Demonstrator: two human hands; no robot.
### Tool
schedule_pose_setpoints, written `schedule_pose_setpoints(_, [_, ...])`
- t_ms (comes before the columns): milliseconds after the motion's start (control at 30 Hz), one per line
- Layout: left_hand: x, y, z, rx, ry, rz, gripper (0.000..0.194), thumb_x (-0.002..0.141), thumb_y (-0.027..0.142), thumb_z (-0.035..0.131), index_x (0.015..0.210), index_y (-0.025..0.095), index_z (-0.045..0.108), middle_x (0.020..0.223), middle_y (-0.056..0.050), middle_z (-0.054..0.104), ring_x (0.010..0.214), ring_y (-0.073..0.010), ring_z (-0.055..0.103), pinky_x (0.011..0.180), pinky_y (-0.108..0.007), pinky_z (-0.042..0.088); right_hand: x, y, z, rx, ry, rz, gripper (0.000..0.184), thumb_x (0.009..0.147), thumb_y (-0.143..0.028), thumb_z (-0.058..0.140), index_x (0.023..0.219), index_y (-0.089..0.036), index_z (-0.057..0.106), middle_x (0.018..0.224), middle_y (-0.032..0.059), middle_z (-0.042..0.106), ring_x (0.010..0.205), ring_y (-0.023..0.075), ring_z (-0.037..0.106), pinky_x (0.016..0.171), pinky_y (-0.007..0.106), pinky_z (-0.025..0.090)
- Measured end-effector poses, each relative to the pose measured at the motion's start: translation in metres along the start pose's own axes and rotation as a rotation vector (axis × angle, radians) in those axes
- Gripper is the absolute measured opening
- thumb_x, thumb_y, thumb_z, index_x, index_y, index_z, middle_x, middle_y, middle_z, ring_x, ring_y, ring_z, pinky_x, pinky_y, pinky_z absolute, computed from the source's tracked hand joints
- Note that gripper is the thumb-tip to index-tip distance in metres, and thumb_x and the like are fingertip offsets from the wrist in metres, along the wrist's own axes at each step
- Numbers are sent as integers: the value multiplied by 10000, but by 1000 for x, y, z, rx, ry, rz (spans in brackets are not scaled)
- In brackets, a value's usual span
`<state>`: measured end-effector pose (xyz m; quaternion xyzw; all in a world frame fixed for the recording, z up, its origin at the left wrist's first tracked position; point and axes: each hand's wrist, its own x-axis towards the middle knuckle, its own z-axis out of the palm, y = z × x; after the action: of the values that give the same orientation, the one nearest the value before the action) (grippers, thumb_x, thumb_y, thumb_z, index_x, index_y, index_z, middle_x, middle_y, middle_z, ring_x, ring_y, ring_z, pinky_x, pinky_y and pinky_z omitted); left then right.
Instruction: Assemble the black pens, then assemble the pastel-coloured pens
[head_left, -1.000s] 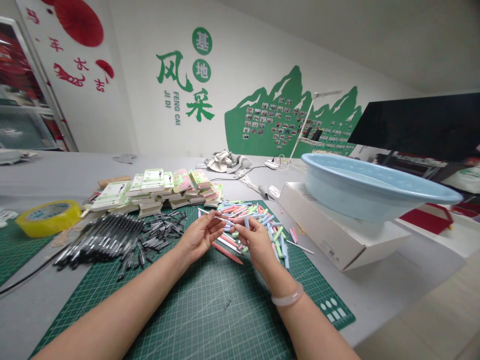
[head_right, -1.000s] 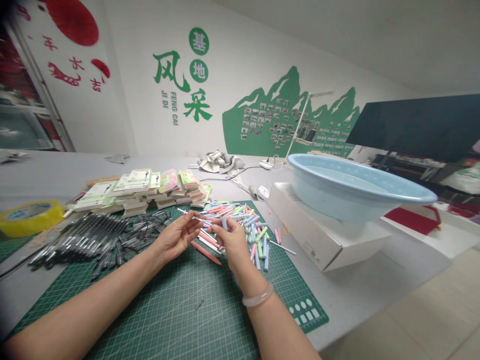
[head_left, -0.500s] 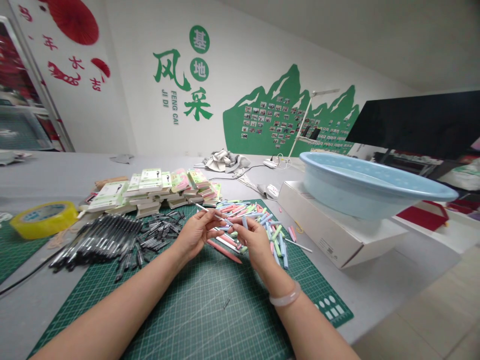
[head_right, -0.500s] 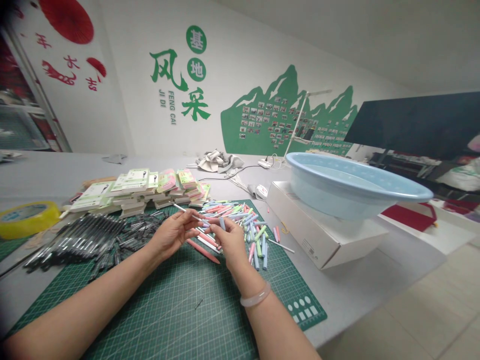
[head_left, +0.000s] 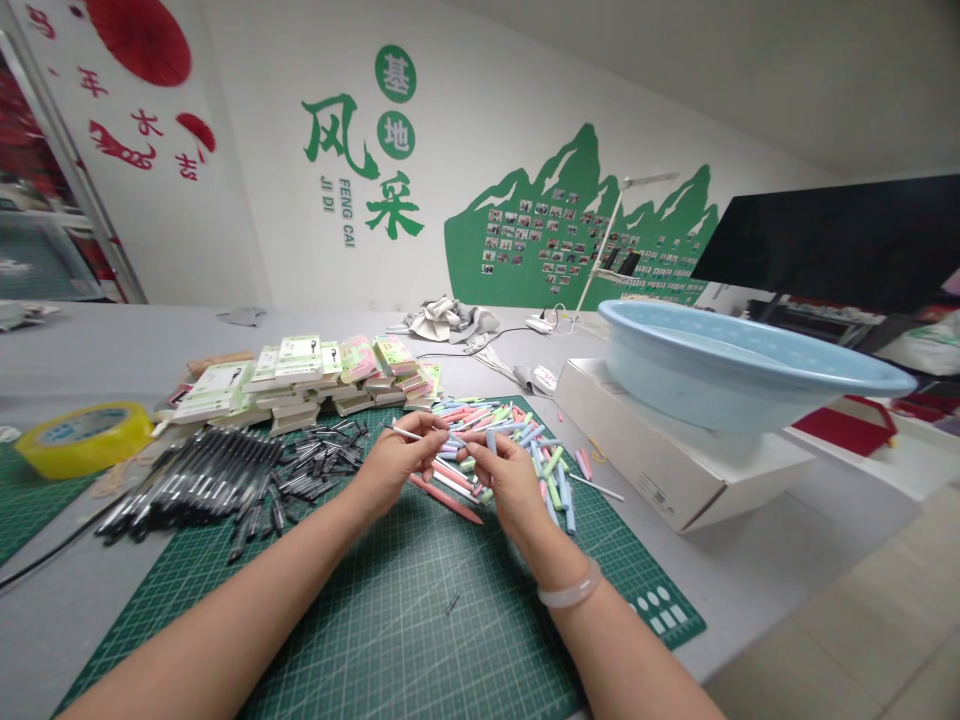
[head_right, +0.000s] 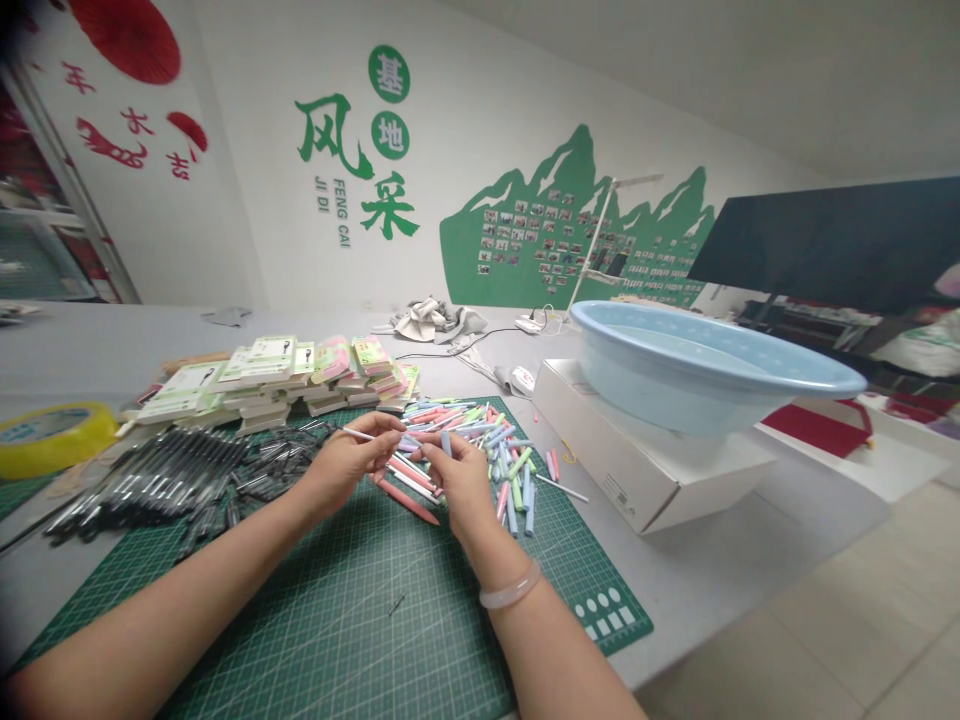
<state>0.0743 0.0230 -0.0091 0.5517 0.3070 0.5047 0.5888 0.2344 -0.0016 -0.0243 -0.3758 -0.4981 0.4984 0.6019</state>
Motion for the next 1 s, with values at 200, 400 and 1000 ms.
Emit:
schedule_pose_setpoints(200, [-7, 5, 5, 105, -14, 29, 205, 745, 327, 662, 831, 154, 594, 610, 30, 545, 482, -79, 494, 433, -188, 413, -2, -4, 2, -64, 26, -39, 210, 735, -286, 627, 890, -158, 687, 687, 18, 651, 445, 63, 358, 405, 205, 247])
schedule_pose_setpoints(400, [-8, 8, 4, 136, -9, 34, 188, 742, 301, 670, 819, 144, 603, 646, 3, 615, 536, -104, 556, 512, -215, 454, -4, -5, 4, -13, 0, -12, 183, 726, -264, 633, 857, -144, 676, 649, 14, 643, 417, 53, 339, 390, 205, 230])
schedule_pose_setpoints(1000, [-8, 10, 5, 129, -3, 53, 269, 685, 309, 711, 896, 155, 647, 746, -32, 652, 618, -138, 597, 559, -235, 495, -3, 1, 6, 234, -37, 128, 231, 689, -290, 682, 860, -137, 655, 686, 19, 617, 410, 32, 291, 390, 201, 149])
